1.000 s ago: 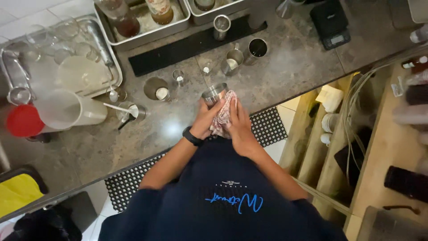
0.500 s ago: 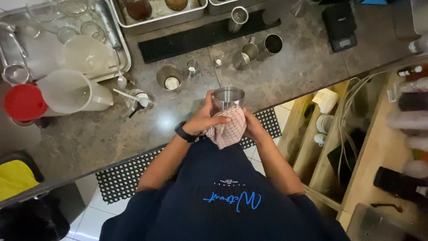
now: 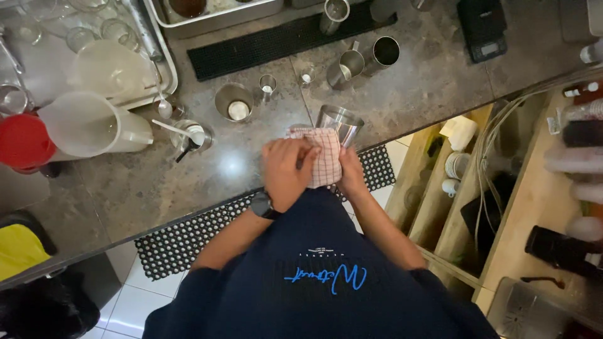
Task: Cleaning and wiping down metal pitchers at a coffee shop counter.
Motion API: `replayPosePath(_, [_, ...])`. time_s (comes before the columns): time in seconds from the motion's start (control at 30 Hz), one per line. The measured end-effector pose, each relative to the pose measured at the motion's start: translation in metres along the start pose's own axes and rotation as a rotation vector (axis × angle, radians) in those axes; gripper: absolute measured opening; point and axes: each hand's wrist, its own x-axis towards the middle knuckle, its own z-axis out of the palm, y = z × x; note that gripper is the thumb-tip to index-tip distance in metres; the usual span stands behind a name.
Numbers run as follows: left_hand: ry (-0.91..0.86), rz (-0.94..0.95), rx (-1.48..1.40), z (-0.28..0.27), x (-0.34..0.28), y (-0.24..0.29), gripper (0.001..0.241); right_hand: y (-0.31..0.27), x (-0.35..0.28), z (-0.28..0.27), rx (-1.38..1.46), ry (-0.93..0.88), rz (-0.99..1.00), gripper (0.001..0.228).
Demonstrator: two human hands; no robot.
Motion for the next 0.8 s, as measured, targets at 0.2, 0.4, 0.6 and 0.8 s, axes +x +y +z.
replayPosePath(0.2, [-0.013,0.094,0.263,0.011,-0.001,0.013,0.046,-0.050,-0.011,0.041,-0.295,-0.058,-0.304,0.063])
replayPosePath(0.4, [-0.329,-0.274,-0.580,0.025,-0.005,-0.004,0.081,-0.054,-0.028,0.057,-0.386,-0.058,-0.328,0.071])
replayPosePath(0.6, [-0.401,-0.539,-0.888,0.029,0.002,-0.031,0.066,-0.065,-0.042,0.065,-0.474,-0.116,-0.371,0.077])
replayPosePath(0.8, [-0.379,-0.712,-1.160,0.084,-0.024,-0.067,0.076,-0.098,-0.026,0.069,-0.735,0.121,-0.500,0.073])
